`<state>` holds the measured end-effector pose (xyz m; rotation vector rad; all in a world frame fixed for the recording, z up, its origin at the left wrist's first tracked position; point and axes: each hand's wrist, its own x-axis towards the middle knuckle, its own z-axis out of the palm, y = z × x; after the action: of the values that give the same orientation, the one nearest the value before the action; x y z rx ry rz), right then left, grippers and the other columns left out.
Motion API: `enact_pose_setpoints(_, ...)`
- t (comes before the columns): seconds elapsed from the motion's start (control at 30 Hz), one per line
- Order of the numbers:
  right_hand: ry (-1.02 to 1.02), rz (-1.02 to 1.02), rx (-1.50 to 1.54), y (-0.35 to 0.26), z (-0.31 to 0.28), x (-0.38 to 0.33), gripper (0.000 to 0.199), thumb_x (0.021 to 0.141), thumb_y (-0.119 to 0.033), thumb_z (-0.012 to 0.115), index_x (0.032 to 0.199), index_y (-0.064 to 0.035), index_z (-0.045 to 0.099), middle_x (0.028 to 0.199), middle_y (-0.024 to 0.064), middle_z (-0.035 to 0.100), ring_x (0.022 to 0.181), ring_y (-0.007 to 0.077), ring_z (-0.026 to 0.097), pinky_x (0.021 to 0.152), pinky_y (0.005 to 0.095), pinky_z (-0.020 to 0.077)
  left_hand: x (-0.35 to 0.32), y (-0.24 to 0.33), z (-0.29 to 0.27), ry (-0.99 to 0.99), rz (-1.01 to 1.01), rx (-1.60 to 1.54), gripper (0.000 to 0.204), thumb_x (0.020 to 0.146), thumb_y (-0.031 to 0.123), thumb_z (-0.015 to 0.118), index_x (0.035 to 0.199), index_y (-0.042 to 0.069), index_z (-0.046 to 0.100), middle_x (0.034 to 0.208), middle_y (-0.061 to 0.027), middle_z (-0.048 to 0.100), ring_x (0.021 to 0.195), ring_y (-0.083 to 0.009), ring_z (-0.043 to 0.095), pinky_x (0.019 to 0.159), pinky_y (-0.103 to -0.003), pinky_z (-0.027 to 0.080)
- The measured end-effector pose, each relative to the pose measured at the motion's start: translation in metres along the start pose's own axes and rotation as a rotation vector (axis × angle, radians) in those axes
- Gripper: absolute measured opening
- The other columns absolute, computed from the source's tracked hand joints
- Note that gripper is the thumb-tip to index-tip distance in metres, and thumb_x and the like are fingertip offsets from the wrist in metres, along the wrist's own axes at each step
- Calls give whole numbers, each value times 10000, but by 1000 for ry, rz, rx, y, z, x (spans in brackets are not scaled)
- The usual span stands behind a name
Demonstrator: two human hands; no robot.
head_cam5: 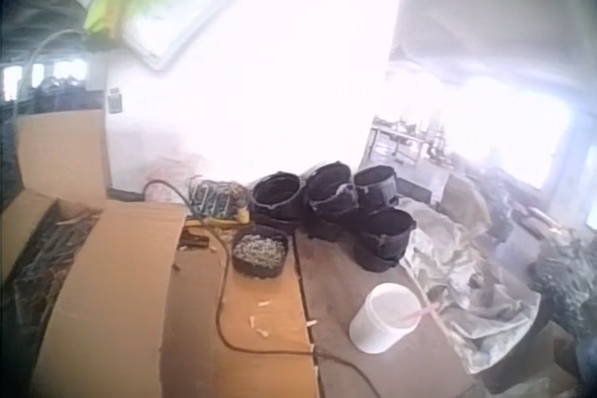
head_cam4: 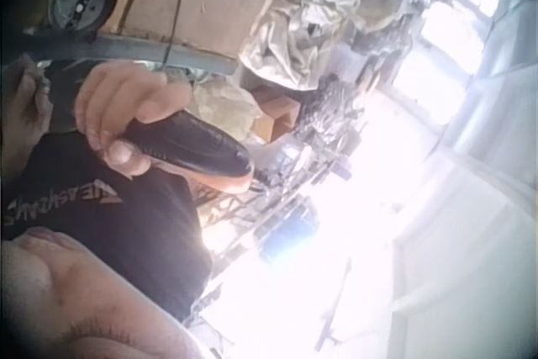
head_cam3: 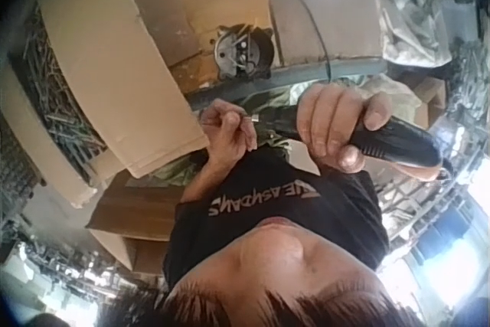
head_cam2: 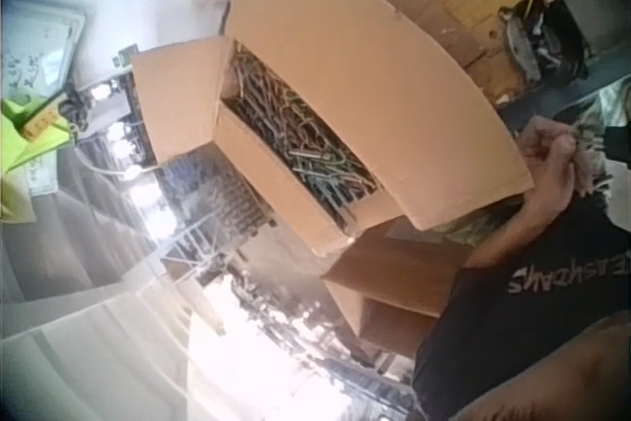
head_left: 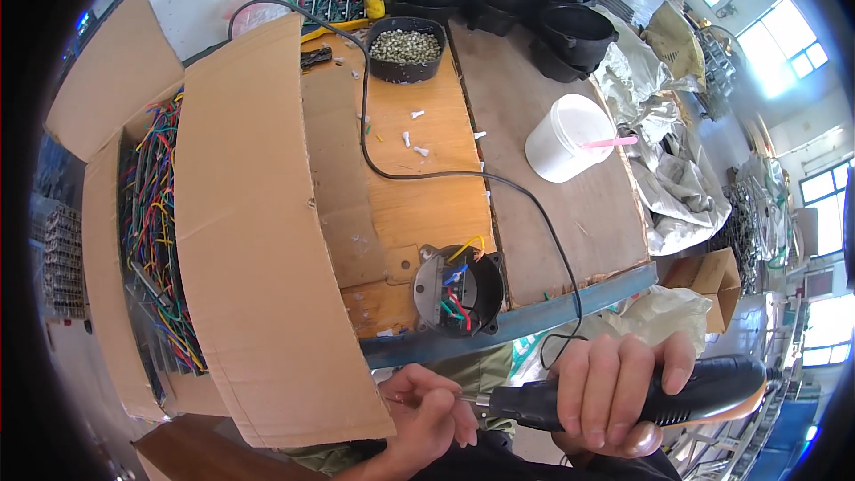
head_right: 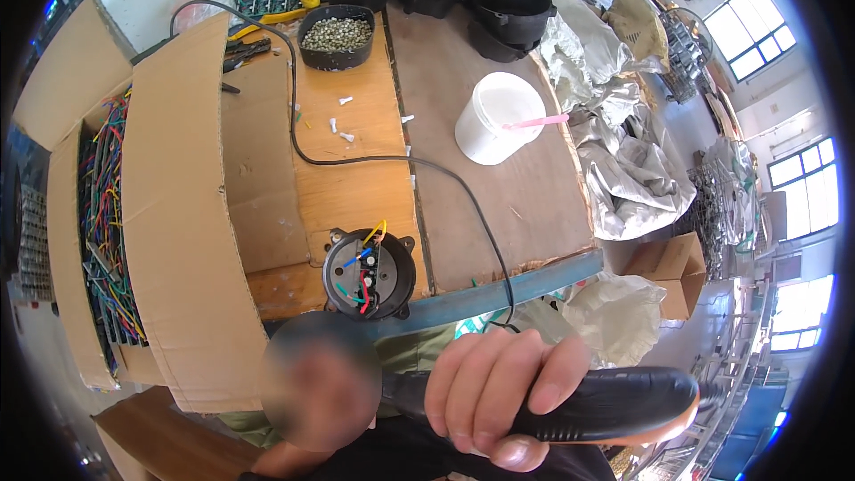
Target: The person assembles an electronic component by applying a pink substance with a small spatula to a circuit board, placing the board into a circular metal housing, and then using a power screwdriver to secure it with several screws.
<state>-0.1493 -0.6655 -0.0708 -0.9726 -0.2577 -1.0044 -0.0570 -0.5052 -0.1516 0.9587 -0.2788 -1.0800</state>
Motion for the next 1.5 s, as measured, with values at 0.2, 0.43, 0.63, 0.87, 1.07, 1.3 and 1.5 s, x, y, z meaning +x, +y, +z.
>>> enact_pose_setpoints(0.2, 71, 93, -107, 2, 6, 15, 440, 852, -9, 679, 1198, -117, 430, 744, 60, 602, 590, 213, 599, 568, 369, 512, 4, 26, 9, 82, -75, 107, 421, 862, 89, 705, 1190, 1, 456, 733, -123, 619, 605, -222, 606, 547, -311, 494)
enact_pose_setpoints(0.43, 144, 324, -573, 32, 14, 26, 443, 801, -36, 763, 1140, -61, 478, 730, 63, 624, 633, 170, 607, 617, 314, 488, 24, 5, 4, 356, 472, 970, 379, 755, 130, 744, 1027, 20, 502, 882, -87, 497, 815, -239, 525, 707, -397, 431)
enact_pose_setpoints(0.63, -105, 428, -811, 47, 12, 39, 465, 766, -43, 789, 1151, -40, 527, 707, 45, 637, 620, 129, 609, 618, 265, 480, 48, -21, -11, 331, 538, 1081, 847, 782, 173, 746, 1418, -52, 235, 1245, -205, 412, 1088, -314, 460, 950, -431, 379)
enact_pose_setpoints(0.87, -128, 517, -1051, 55, 21, 48, 440, 755, -17, 743, 1124, -6, 502, 730, 38, 620, 707, 100, 584, 714, 261, 468, 56, -11, -10, 260, 474, 1214, 991, 663, 263, 878, 1400, -57, 299, 1356, -282, 451, 1142, -464, 515, 957, -514, 424)
enact_pose_setpoints(1.07, -74, 593, -923, 56, 13, 55, 382, 759, -61, 748, 1079, 1, 549, 730, 26, 631, 681, 98, 586, 662, 246, 455, 70, -24, -10, 276, 554, 1025, 877, 737, 254, 815, 1399, -61, 334, 1344, -265, 490, 1165, -442, 524, 989, -500, 412)
enact_pose_setpoints(1.3, -167, 607, -772, 51, 5, 62, 273, 771, -106, 735, 1001, -38, 602, 771, 37, 647, 683, 139, 620, 667, 268, 486, 74, -37, -9, 294, 565, 937, 736, 825, 247, 735, 1385, -65, 374, 1323, -245, 535, 1180, -407, 540, 1014, -477, 409)
enact_pose_setpoints(1.5, -227, 466, -877, 56, -2, 53, 292, 719, -114, 760, 976, -59, 634, 828, 65, 693, 665, 213, 686, 631, 293, 538, 75, -37, -5, 329, 677, 900, 596, 903, 249, 653, 1348, -64, 409, 1291, -223, 571, 1166, -359, 568, 1011, -446, 427)
